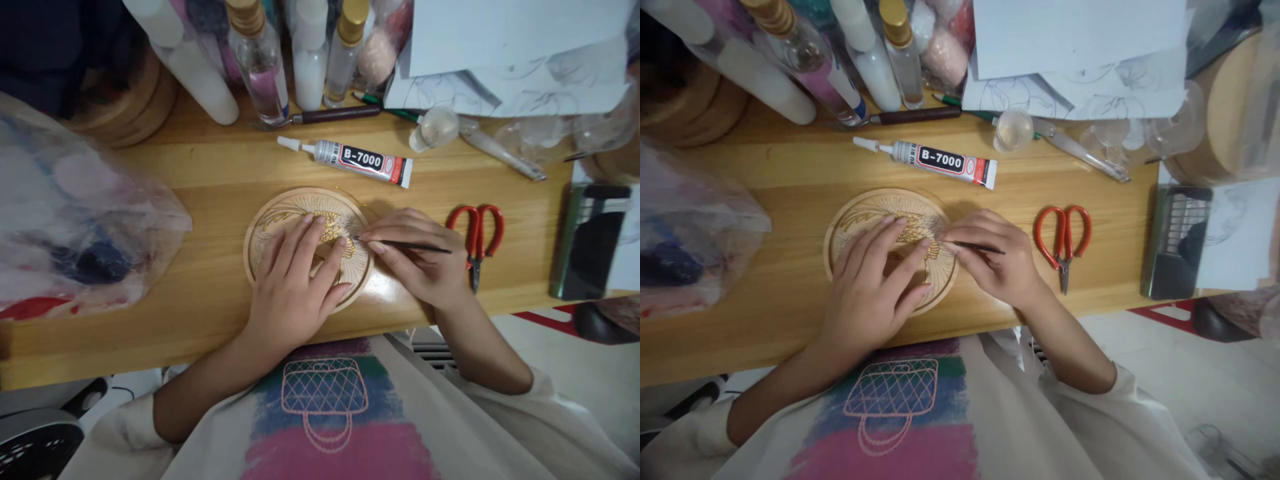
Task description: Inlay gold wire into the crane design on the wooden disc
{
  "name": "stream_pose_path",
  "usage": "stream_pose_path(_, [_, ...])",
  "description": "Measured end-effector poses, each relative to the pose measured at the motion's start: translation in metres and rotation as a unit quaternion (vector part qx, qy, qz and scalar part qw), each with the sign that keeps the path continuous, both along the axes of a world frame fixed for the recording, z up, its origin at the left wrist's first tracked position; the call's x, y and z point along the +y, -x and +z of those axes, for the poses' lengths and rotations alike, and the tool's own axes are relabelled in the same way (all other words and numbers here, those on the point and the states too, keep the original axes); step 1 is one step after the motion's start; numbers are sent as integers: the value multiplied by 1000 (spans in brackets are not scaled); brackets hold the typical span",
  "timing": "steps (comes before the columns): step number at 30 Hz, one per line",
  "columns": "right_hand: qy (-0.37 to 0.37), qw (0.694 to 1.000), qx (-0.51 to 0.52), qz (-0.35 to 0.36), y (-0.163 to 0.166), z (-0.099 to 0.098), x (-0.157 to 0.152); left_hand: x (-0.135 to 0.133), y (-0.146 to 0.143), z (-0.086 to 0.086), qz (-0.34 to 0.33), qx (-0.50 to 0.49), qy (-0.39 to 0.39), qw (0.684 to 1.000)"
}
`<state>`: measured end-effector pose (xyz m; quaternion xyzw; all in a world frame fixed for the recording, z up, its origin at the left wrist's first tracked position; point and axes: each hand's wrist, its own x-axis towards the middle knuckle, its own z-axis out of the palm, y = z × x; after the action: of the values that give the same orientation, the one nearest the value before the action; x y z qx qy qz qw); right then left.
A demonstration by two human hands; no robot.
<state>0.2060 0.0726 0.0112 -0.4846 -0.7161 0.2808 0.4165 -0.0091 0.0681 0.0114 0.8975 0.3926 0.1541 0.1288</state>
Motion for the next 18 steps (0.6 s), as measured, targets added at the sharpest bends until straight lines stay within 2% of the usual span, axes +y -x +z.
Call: stream_pose_path(18, [-18, 1000, -16, 5, 1, 0, 0, -2, -6, 7, 17, 54, -51, 997])
